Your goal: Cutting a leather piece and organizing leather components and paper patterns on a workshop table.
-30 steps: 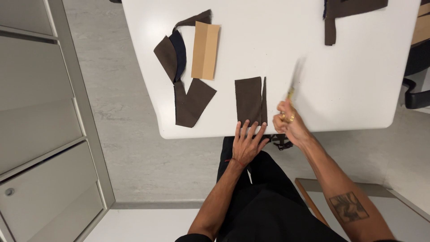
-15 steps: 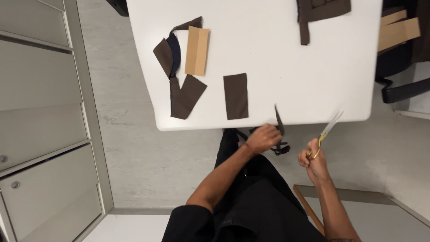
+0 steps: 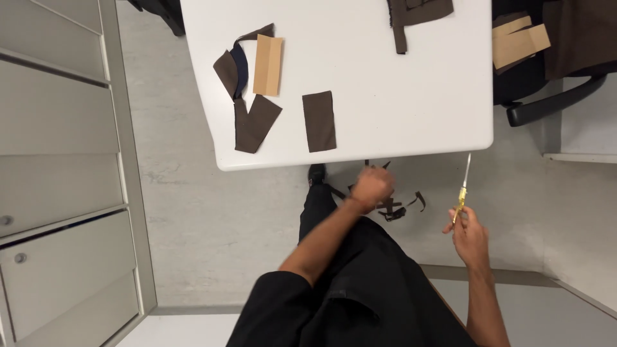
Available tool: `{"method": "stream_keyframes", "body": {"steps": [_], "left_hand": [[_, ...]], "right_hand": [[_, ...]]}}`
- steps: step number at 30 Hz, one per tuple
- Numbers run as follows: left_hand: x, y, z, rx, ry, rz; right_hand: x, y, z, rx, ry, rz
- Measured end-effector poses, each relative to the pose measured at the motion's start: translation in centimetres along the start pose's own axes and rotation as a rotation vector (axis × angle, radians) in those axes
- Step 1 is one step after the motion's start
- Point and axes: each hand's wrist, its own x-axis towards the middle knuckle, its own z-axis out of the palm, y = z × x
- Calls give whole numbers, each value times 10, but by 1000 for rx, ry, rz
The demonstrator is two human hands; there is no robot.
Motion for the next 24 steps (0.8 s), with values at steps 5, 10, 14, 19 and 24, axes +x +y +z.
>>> {"method": "stream_keyframes", "body": {"steps": [5,10,14,19,24], "left_hand": [[-25,-94,-117,-47,225,-192],[-55,-147,-142,19,285,-75],[-48,-182,-113,110,226,-63],[-14,-160,-163,-156,153,-275],[23,-126,-205,-1048,124,-529]], "right_hand": [[16,-29,18,-182,-54,-107],[52,-74,66,-97,-83,-268],[83,-128,95,-188,-102,-263],[136,-146,130,-348,41,-350],[151,-149,137,-394,237,-527]]}}
